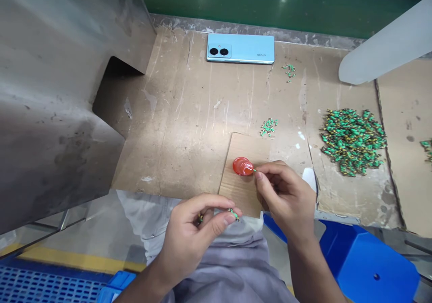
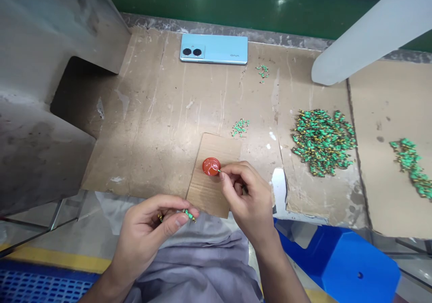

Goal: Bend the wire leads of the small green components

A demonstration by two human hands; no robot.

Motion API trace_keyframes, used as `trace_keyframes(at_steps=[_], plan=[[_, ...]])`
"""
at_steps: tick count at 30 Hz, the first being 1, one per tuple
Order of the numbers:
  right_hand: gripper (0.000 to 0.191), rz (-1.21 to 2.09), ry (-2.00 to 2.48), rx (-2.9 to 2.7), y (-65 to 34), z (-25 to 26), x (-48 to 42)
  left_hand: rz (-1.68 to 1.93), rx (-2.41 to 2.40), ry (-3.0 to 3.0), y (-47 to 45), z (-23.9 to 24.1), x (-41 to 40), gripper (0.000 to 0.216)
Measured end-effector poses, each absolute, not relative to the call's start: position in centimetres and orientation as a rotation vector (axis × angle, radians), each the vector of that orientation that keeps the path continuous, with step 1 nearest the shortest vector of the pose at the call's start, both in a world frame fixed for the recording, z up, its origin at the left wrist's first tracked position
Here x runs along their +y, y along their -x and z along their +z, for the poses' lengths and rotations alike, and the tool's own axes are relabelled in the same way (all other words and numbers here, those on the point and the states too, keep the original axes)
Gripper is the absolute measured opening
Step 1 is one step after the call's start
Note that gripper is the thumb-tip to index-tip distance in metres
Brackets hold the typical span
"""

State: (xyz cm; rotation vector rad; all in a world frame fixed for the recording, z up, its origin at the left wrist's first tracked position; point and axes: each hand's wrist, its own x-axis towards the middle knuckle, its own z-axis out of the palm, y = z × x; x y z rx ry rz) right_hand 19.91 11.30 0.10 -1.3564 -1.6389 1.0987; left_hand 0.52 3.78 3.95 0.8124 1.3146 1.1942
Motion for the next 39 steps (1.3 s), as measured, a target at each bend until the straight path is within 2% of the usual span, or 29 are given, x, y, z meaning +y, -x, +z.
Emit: trace_keyframes(at_steps=[7, 19, 24, 29, 35, 39], plan=[[0.009, 1.088, 1.334, -1.65, -19.8, 0.2, 11.5, 1.193, 1.297, -0.814, -0.4, 3.9, 3.7, 0.019], [0.009, 0.991, 1.366, -1.69, -20.5, 0.3, 11.4, 1.158, 1.366, -0.865, -0.3, 3.5, 3.2, 0.012], [0.01, 0.774, 1.399, -1.977, -22.5, 1.5, 11.5, 1.188, 1.438, -1.154, -0.3, 3.1, 3.2, 0.016], [0.011, 0.716, 1.31, -2.195, -24.0, 1.2, 11.0, 1.249, 1.358, -1.473, -0.7, 2.2, 3.7, 0.025], [0.014, 0.655, 1.305, -2.232, -24.3, 0.6, 10.9, 1.152, 1.389, -1.625, -0.9, 1.3, 3.9, 0.032], [0.014, 0.687, 1.316, -2.212, -24.5, 0.8, 11.0, 1.172, 1.404, -1.67, -1.0, 0.9, 3.9, 0.029]])
